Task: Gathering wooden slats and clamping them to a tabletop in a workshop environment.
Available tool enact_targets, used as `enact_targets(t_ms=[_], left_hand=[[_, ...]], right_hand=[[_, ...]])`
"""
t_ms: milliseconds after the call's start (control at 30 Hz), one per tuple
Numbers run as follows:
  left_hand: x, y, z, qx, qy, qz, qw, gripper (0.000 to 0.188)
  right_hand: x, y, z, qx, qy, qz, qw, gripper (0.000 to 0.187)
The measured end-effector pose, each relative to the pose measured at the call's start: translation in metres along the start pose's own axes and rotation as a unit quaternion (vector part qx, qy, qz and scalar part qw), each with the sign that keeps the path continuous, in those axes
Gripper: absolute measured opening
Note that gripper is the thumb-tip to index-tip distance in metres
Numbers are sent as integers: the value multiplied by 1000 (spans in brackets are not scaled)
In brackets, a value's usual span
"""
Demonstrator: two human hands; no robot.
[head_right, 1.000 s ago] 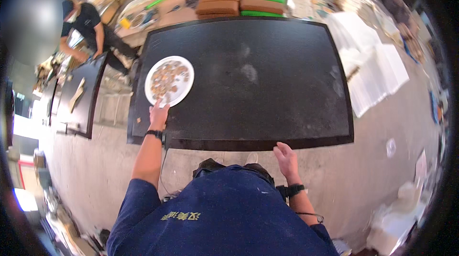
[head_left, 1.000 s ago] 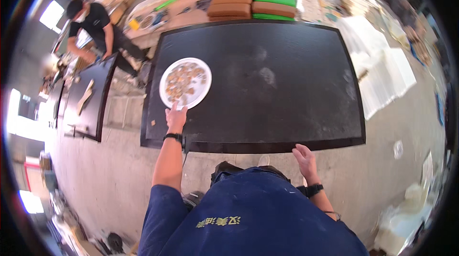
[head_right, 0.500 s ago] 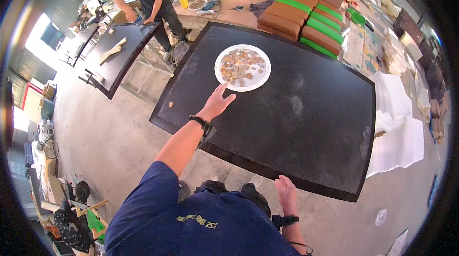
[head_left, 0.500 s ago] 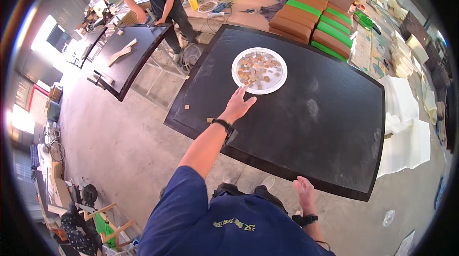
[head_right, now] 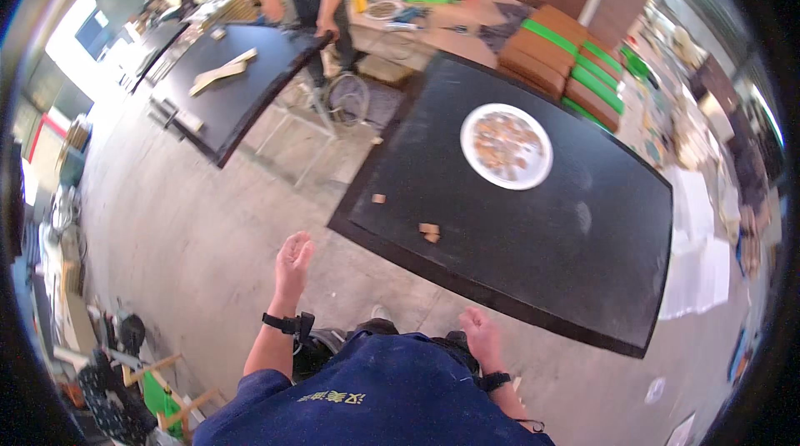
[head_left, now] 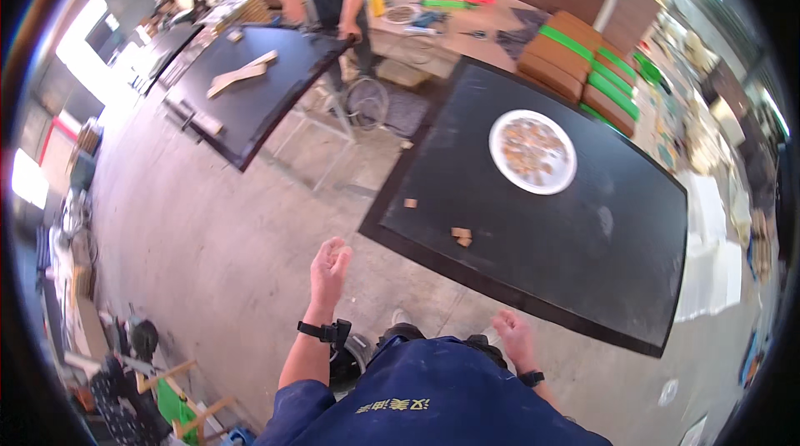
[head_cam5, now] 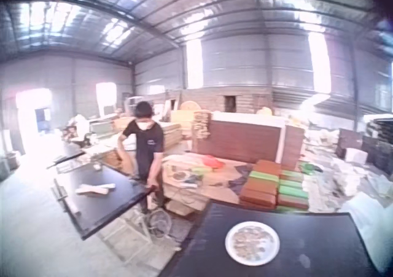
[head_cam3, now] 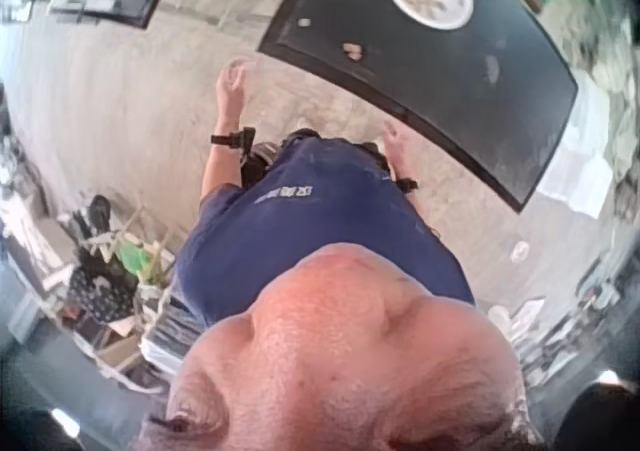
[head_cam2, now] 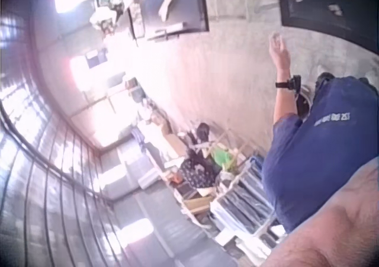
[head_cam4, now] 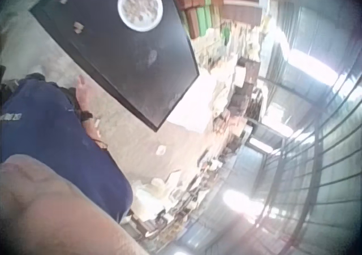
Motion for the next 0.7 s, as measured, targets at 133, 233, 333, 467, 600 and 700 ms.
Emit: enact_targets(t_ms=[133, 233, 333, 467, 600, 700], left_hand=[[-5, 29, 51, -24, -16, 36, 999, 38], [-15, 34, 76, -25, -32, 45, 998, 39], [-34, 39, 104, 6, -84, 42, 996, 37], [-76, 28, 144, 10, -135, 79, 988, 37], [-128, 59, 189, 22, -215, 183, 959, 36], [-126, 76, 211, -22, -260, 233, 937, 35]], right_hand=[[13, 32, -56, 2, 108, 79, 991, 39], [28, 71, -74, -83, 103, 122, 984, 38], [44, 111, -92, -94, 123, 170, 973, 37], [82, 131, -150, -133, 234, 229, 935, 38], [97, 182, -211, -138, 325, 272, 895, 40], [101, 206, -252, -82, 353, 268, 893, 42]])
Point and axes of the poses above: each hand's wrist, its own x-axis towards the middle knuckle, its own z-axis out of the back of the hand, y = z × x, the point moved 2 cm from there along x, towards the middle knuckle, and after that the axes turned 4 degrees about x, right-handed, at the moved point
